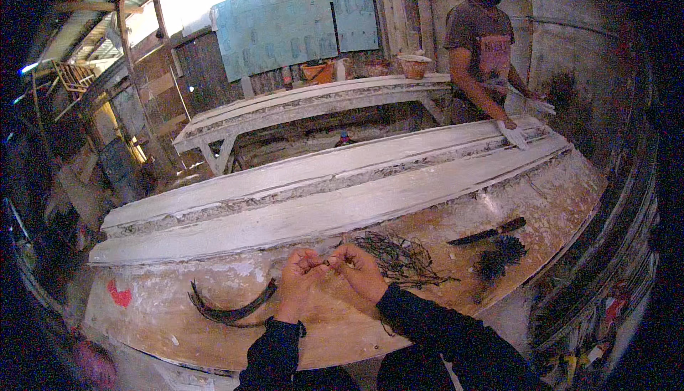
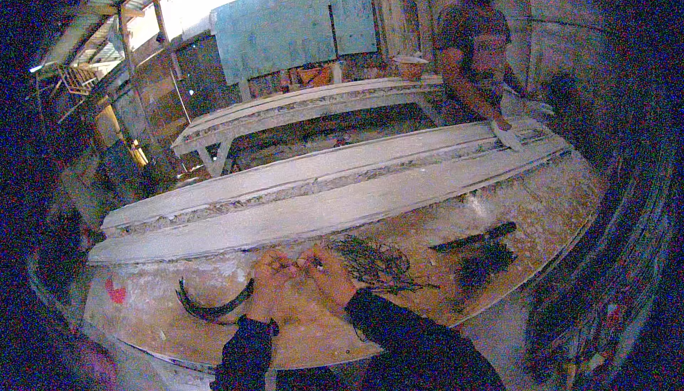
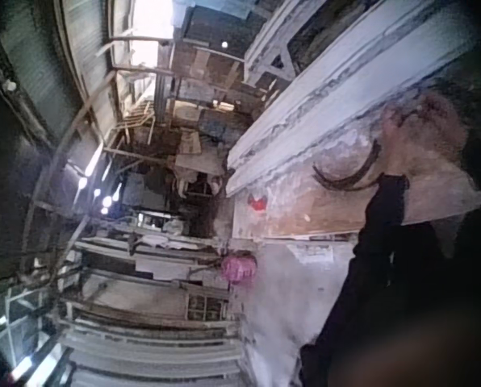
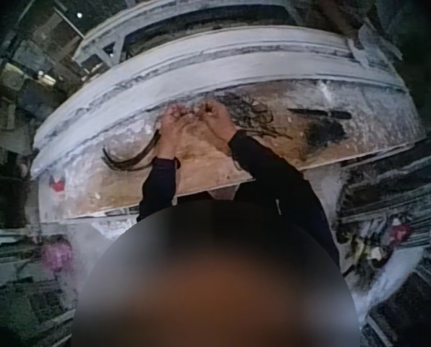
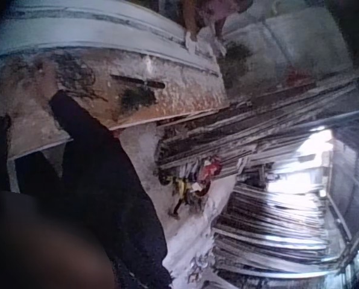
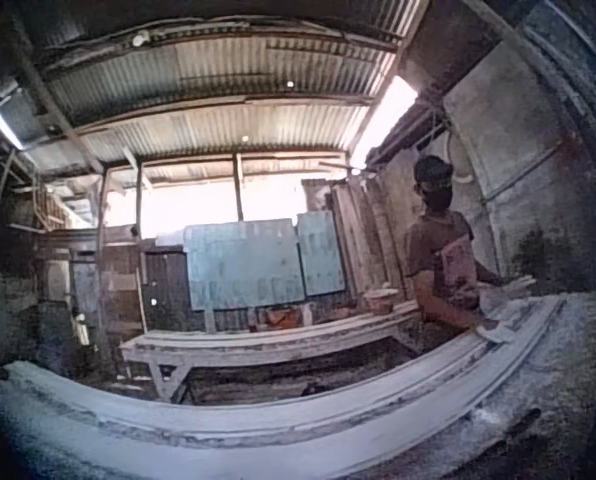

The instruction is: The person repeatedly picks up black cable ties, bends them, and places them on the table. Another person wipes a long white object in the background. The task appears to be preparing cable ties for later use.

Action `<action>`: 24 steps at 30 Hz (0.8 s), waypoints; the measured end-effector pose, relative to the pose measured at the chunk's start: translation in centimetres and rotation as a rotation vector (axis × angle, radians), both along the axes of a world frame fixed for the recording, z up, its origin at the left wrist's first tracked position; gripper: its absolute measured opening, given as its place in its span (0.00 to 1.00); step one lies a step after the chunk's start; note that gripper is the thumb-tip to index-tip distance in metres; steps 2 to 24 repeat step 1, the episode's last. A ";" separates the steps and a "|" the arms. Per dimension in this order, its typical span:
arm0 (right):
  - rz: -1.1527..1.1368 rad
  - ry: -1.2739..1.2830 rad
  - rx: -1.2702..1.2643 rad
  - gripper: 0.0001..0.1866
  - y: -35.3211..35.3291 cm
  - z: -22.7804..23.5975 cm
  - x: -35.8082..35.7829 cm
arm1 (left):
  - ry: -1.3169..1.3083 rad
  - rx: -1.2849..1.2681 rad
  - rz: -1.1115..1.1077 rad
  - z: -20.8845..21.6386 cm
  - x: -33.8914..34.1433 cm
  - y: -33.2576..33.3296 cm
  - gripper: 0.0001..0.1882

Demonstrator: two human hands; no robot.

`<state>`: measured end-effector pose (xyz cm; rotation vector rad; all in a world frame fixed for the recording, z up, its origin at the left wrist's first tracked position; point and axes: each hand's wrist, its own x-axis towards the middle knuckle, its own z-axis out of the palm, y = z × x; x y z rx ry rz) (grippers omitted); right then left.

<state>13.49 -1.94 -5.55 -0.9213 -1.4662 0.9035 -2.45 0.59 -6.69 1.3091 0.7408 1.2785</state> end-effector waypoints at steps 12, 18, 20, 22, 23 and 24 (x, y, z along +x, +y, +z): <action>0.042 0.051 -0.041 0.08 0.4 -0.4 -0.1 | 0.023 0.014 0.005 -0.4 0.0 0.2 0.21; 0.042 0.051 -0.041 0.08 0.4 -0.4 -0.1 | 0.023 0.014 0.005 -0.4 0.0 0.2 0.21; 0.042 0.051 -0.041 0.08 0.4 -0.4 -0.1 | 0.023 0.014 0.005 -0.4 0.0 0.2 0.21; 0.042 0.051 -0.041 0.08 0.4 -0.4 -0.1 | 0.023 0.014 0.005 -0.4 0.0 0.2 0.21; 0.042 0.051 -0.041 0.08 0.4 -0.4 -0.1 | 0.023 0.014 0.005 -0.4 0.0 0.2 0.21; 0.042 0.051 -0.041 0.08 0.4 -0.4 -0.1 | 0.023 0.014 0.005 -0.4 0.0 0.2 0.21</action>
